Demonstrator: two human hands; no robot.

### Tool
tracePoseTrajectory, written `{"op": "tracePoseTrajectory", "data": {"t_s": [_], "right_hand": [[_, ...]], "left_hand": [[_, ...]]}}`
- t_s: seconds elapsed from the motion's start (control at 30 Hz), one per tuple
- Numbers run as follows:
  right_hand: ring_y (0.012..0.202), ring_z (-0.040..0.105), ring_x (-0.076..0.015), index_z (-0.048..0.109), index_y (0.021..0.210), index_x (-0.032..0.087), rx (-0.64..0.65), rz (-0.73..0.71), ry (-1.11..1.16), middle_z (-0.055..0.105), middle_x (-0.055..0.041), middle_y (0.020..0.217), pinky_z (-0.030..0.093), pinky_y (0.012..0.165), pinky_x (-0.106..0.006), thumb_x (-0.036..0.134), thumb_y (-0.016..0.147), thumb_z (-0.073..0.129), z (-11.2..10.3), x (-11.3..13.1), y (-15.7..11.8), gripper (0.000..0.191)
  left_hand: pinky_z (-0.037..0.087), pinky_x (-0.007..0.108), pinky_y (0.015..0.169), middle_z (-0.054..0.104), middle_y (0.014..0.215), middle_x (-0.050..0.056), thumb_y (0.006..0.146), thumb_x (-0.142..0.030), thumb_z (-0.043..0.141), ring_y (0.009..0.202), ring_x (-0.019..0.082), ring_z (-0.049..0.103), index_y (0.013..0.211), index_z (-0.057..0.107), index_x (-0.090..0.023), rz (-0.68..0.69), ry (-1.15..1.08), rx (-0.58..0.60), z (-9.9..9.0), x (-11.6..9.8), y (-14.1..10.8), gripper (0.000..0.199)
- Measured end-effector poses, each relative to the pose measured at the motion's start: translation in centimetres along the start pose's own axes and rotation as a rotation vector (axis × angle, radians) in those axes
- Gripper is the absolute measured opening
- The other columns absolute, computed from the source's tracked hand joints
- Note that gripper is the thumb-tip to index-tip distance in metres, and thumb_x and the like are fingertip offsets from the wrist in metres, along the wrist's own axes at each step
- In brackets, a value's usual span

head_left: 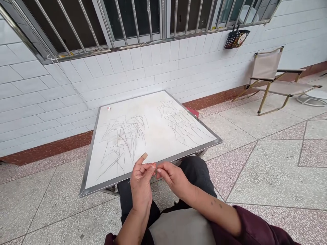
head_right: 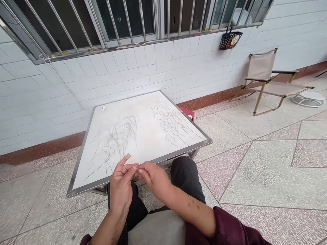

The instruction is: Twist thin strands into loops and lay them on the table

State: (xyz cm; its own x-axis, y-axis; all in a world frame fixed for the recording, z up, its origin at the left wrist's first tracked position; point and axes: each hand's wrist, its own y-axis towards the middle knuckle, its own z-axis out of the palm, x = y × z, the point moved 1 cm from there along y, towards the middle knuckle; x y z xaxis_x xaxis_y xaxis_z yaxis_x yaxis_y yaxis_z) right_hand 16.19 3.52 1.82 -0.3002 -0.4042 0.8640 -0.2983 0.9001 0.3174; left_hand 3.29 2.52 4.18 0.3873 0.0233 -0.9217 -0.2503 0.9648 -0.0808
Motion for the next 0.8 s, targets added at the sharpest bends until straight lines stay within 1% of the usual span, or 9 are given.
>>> {"op": "tracePoseTrajectory", "data": {"t_s": [0.13,0.2,0.3,0.33,0.4,0.47,0.53,0.6,0.8], "right_hand": [[0.071,0.062,-0.0157,0.057,0.096,0.023,0.034,0.043,0.066,0.066,-0.0002,0.076,0.047,0.070,-0.028,0.032,0.102,0.042,0.0,0.1,0.0,0.019],[0.076,0.063,-0.0176,0.058,0.101,0.022,-0.023,0.061,0.044,0.067,-0.0029,0.083,0.048,0.072,-0.030,0.035,0.101,0.044,-0.2,0.0,0.1,0.019],[0.087,0.061,-0.0216,0.062,0.106,0.021,-0.158,-0.008,-0.022,0.067,-0.0084,0.096,0.048,0.076,-0.034,0.037,0.097,0.051,-0.8,0.2,0.8,0.021],[0.090,0.059,-0.0223,0.064,0.105,0.021,-0.171,-0.043,-0.031,0.067,-0.0088,0.097,0.048,0.077,-0.034,0.037,0.095,0.054,-1.0,0.4,1.2,0.021],[0.089,0.058,-0.0220,0.068,0.096,0.023,-0.135,-0.071,-0.016,0.068,-0.0067,0.090,0.047,0.077,-0.034,0.033,0.093,0.058,-1.3,0.7,1.8,0.015],[0.082,0.058,-0.0199,0.069,0.084,0.023,-0.098,-0.030,0.040,0.066,-0.0036,0.079,0.046,0.075,-0.033,0.031,0.092,0.059,-1.4,0.9,2.3,0.014],[0.075,0.058,-0.0174,0.068,0.079,0.023,-0.112,0.033,0.107,0.064,-0.0014,0.075,0.046,0.070,-0.030,0.029,0.091,0.059,-1.6,0.9,2.5,0.016],[0.073,0.058,-0.0162,0.068,0.079,0.023,-0.167,0.068,0.148,0.063,-0.0008,0.077,0.045,0.068,-0.029,0.029,0.091,0.059,-1.7,1.0,2.7,0.016],[0.077,0.055,-0.0163,0.062,0.078,0.022,-0.311,0.073,0.175,0.060,0.0003,0.078,0.043,0.072,-0.029,0.028,0.090,0.058,-2.9,0.8,3.8,0.014]], "left_hand": [[0.048,0.026,0.076,0.069,0.072,-0.004,0.073,-0.026,0.081,0.071,0.012,0.063,0.123,0.063,-0.021,-0.010,-0.024,0.004,0.1,-0.2,0.0,0.054],[0.047,0.026,0.074,0.070,0.072,-0.003,0.073,-0.026,0.081,0.069,0.012,0.062,0.126,0.060,-0.020,-0.032,-0.018,0.021,0.0,-0.2,0.0,0.058],[0.048,0.028,0.078,0.071,0.072,-0.003,0.072,-0.027,0.082,0.070,0.013,0.063,0.131,0.057,-0.019,-0.066,0.021,0.067,0.1,-0.3,-0.2,0.064],[0.048,0.029,0.081,0.071,0.072,-0.002,0.072,-0.028,0.082,0.074,0.014,0.064,0.132,0.056,-0.019,-0.084,0.030,0.091,0.1,-0.4,-0.3,0.066],[0.047,0.032,0.088,0.073,0.075,0.000,0.073,-0.030,0.081,0.084,0.017,0.067,0.135,0.053,-0.018,-0.127,0.039,0.137,0.3,-0.3,-0.5,0.068],[0.047,0.034,0.091,0.074,0.077,0.001,0.074,-0.031,0.080,0.088,0.019,0.068,0.136,0.052,-0.017,-0.152,0.059,0.172,0.5,-0.3,-0.7,0.070],[0.049,0.034,0.087,0.072,0.075,0.000,0.074,-0.030,0.079,0.083,0.018,0.067,0.137,0.051,-0.018,-0.157,0.085,0.201,0.6,-0.2,-0.9,0.070],[0.050,0.033,0.080,0.069,0.071,-0.002,0.075,-0.029,0.077,0.075,0.017,0.065,0.136,0.051,-0.018,-0.163,0.102,0.234,0.7,0.0,-1.0,0.067],[0.049,0.031,0.076,0.066,0.069,-0.002,0.077,-0.027,0.074,0.070,0.015,0.061,0.136,0.051,-0.015,-0.214,0.181,0.320,1.0,0.8,-1.7,0.064]]}}
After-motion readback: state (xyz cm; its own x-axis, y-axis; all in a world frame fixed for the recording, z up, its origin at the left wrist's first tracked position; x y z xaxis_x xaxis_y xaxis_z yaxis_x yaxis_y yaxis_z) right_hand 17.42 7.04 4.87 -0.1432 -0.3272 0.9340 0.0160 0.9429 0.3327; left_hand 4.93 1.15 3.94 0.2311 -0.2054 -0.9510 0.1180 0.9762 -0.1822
